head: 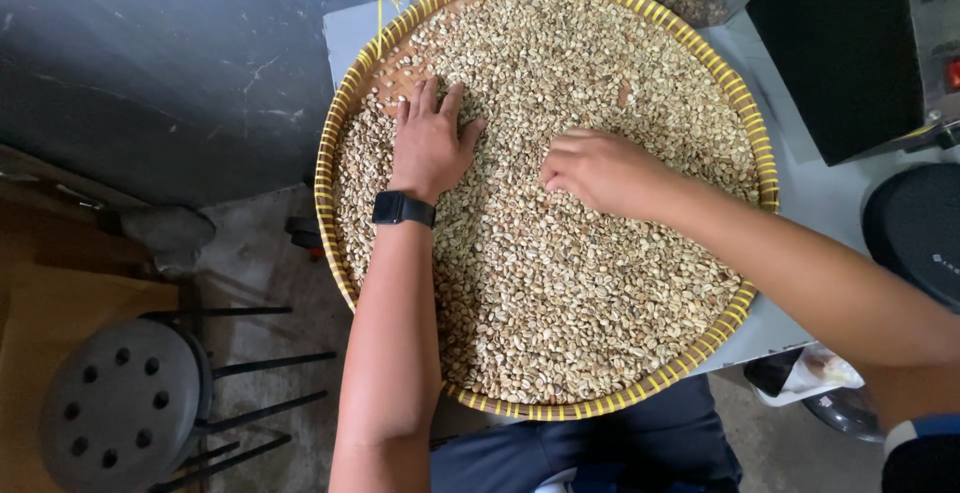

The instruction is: Sorting green coffee beans by hand in a woven tray to remove defects

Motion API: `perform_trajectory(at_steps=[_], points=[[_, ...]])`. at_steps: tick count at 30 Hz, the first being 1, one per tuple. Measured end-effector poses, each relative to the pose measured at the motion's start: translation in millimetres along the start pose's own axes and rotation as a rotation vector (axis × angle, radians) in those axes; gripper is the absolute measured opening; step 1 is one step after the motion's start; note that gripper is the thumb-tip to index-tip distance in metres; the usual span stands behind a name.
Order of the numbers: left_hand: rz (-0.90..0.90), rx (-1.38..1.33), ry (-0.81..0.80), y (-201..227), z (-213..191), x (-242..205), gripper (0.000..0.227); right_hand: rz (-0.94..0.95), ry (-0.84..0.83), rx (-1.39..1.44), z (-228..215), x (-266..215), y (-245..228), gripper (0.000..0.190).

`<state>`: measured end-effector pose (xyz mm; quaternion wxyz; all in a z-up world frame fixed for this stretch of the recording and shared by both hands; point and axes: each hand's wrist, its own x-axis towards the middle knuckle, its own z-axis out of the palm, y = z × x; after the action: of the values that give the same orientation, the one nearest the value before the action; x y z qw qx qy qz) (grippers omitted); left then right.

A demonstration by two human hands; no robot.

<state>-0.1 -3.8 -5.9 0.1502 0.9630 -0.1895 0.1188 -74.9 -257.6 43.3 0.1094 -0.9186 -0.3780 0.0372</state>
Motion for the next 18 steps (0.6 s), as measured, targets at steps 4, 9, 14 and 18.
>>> perform_trajectory(at_steps=[4, 9, 14, 18], points=[[-0.017, -0.018, -0.017, 0, 1, -2, 0.063, 0.174, 0.046, 0.307, -43, -7, -16, 0.016], [-0.015, -0.026, -0.017, 0, 0, -1, 0.062, 0.345, 0.146, 0.574, -57, -21, -6, 0.015], [-0.008, -0.024, -0.009, -2, 1, 0, 0.063, 0.336, 0.331, 1.204, -16, -24, 64, 0.013], [-0.007, -0.022, -0.013, -3, 1, 0, 0.063, 0.329, 0.430, 1.446, -6, -26, 85, 0.012]])
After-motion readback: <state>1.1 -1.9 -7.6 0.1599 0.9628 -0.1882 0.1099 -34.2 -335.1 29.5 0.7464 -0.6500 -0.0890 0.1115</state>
